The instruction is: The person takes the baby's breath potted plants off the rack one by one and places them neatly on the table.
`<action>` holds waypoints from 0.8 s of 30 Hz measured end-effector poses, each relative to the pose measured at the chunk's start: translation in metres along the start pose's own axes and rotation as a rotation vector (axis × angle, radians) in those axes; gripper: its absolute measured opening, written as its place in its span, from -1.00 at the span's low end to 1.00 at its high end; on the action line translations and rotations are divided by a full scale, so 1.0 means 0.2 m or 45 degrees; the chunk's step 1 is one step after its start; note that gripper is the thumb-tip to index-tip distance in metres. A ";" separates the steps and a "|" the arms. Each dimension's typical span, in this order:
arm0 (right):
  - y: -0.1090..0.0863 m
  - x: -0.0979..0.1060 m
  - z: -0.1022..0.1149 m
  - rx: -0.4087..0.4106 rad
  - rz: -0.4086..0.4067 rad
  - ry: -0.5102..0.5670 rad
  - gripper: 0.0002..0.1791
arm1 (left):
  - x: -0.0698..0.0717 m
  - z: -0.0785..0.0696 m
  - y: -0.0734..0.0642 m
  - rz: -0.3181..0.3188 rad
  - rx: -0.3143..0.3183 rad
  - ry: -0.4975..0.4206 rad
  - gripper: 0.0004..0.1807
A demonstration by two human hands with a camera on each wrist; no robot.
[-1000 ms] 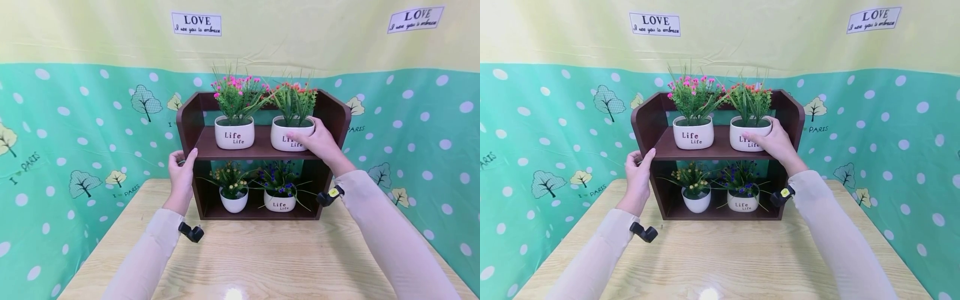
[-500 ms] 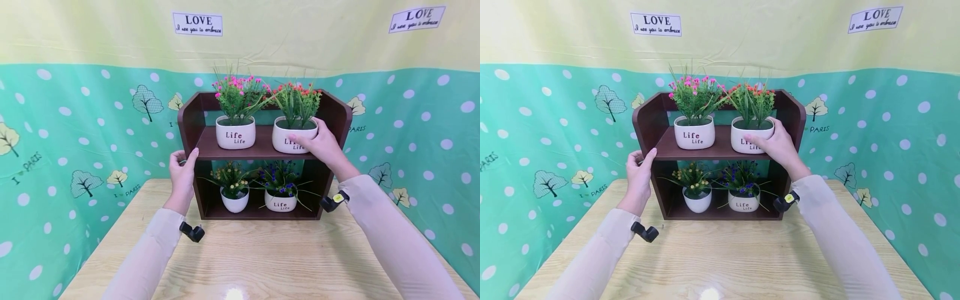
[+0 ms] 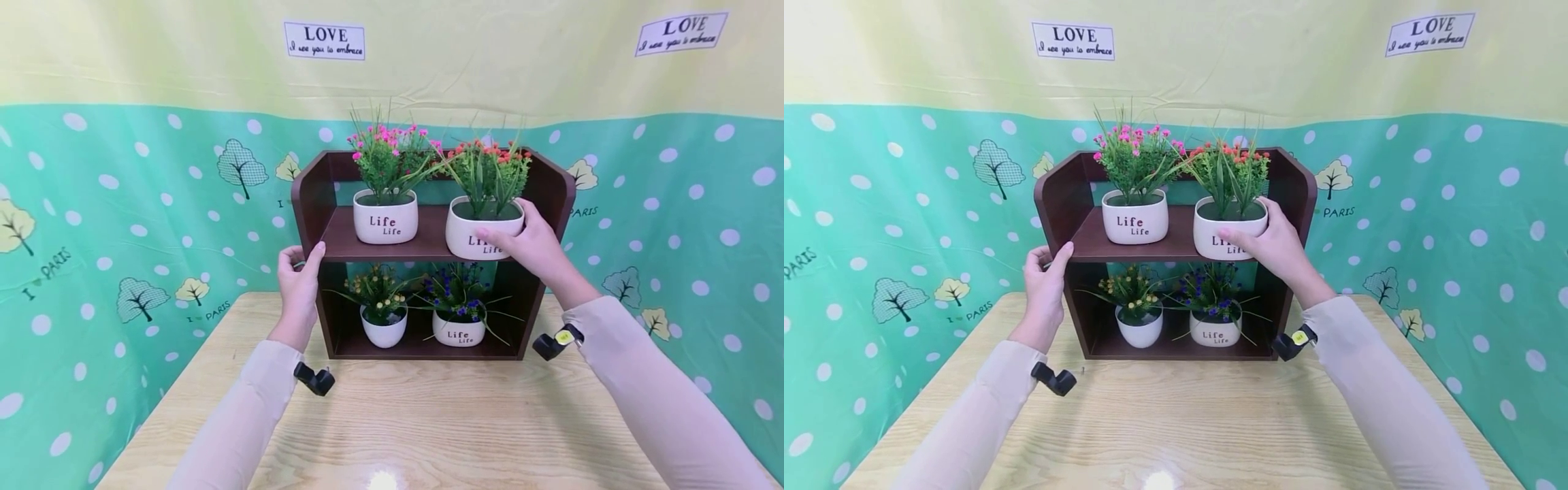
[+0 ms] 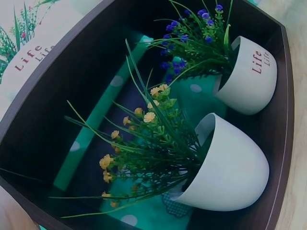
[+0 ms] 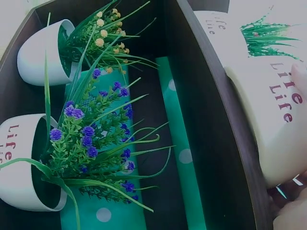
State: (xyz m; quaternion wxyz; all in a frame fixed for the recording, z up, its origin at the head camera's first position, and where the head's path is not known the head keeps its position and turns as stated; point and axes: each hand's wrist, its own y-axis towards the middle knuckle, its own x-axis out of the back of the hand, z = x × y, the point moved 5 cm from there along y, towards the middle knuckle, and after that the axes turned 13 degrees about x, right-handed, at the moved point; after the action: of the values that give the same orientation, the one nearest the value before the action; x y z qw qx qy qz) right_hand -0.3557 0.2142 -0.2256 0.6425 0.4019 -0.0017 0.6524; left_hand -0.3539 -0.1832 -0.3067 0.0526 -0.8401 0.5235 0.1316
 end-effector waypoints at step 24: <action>-0.18 0.07 0.05 0.015 0.039 -0.031 0.11 | 0.00 0.00 -0.01 -0.001 -0.018 0.003 -0.57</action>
State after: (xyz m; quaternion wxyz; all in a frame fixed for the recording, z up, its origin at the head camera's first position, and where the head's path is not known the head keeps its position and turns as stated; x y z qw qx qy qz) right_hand -0.3181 0.2271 -0.2292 0.6300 0.4135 -0.0120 0.6573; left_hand -0.3526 -0.1831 -0.3059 0.0459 -0.8408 0.5225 0.1342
